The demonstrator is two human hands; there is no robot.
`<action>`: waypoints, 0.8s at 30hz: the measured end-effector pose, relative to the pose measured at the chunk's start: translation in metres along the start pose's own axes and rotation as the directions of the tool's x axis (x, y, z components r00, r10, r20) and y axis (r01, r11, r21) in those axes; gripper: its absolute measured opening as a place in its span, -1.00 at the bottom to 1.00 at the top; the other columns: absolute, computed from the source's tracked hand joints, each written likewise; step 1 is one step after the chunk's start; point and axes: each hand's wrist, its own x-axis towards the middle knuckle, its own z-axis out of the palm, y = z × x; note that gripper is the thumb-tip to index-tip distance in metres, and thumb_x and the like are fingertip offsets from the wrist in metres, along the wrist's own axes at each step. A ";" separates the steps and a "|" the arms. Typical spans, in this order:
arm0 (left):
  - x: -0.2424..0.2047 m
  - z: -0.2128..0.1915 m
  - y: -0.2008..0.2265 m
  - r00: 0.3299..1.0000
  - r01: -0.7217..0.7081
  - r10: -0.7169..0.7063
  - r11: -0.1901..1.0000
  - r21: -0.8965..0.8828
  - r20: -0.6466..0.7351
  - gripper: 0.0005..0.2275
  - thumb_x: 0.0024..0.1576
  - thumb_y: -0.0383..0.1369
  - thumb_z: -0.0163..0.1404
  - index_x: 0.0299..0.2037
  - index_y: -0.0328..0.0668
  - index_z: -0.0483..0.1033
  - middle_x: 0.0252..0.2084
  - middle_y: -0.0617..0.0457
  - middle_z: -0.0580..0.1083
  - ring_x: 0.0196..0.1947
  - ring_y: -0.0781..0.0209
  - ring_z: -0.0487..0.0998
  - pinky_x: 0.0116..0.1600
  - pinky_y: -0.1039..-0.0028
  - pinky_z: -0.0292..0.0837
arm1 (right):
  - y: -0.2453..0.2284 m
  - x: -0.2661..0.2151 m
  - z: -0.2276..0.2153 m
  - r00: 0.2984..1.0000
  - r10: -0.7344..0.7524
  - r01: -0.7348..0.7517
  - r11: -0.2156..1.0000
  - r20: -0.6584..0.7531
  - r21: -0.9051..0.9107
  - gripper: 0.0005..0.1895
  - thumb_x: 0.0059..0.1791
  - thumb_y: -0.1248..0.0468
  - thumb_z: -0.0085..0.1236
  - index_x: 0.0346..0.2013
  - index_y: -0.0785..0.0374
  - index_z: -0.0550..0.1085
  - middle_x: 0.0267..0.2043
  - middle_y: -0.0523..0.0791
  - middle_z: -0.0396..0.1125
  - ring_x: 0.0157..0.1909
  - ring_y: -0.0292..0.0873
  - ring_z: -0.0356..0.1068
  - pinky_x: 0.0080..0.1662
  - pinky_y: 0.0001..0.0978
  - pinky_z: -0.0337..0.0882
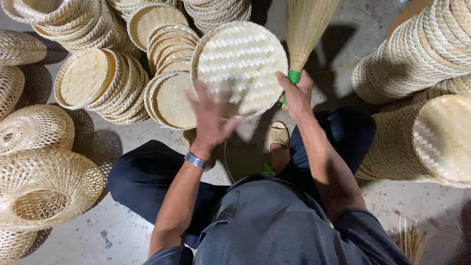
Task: The person sits on the floor and uses a small broom to sweep the inside and outside of woven baskets. They pick up baskets from a stack, sweep them, and place them back down.
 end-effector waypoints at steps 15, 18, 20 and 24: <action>0.087 0.058 -0.047 0.620 -0.724 -0.522 -0.092 -0.683 -0.587 -0.53 0.43 -0.19 -0.15 0.42 -0.40 0.27 0.23 -0.04 0.43 0.19 0.23 0.40 0.30 0.41 0.36 | -0.095 -0.012 0.040 0.756 -0.100 0.652 0.206 0.647 -0.730 -0.57 0.16 0.26 -0.01 0.36 0.03 0.32 -0.23 0.14 0.39 -0.42 0.14 0.47 -0.42 0.00 0.49; 0.092 0.049 -0.053 0.588 -0.700 -0.605 -0.049 -0.713 -0.536 -0.54 0.45 -0.21 -0.18 0.45 -0.39 0.28 0.20 -0.16 0.45 0.16 0.15 0.38 0.27 0.36 0.34 | -0.088 -0.010 0.046 0.704 0.298 0.651 0.095 0.645 -0.754 -0.61 0.18 0.20 -0.05 0.30 -0.21 0.41 -0.26 0.13 0.43 -0.37 0.10 0.49 -0.33 -0.05 0.50; 0.092 0.054 -0.055 0.536 -0.745 -0.568 0.030 -0.667 -0.624 -0.55 0.44 -0.19 -0.21 0.43 -0.37 0.24 0.39 -0.18 0.37 0.36 0.12 0.39 0.44 0.36 0.30 | -0.074 -0.021 0.050 0.523 0.269 0.752 0.299 0.808 -0.587 -0.63 0.17 0.22 -0.02 0.28 -0.17 0.46 -0.16 0.13 0.44 -0.32 0.03 0.51 -0.24 -0.12 0.51; 0.094 0.085 -0.044 0.618 -0.675 -0.488 0.072 -0.734 -0.616 -0.53 0.44 -0.18 -0.19 0.44 -0.36 0.21 0.40 -0.22 0.34 0.38 0.08 0.38 0.44 0.32 0.29 | -0.069 -0.003 0.053 0.800 0.229 0.471 0.331 0.554 -0.818 -0.49 0.09 0.45 -0.14 0.22 -0.11 0.50 -0.24 0.01 0.50 -0.49 -0.02 0.43 -0.50 -0.22 0.45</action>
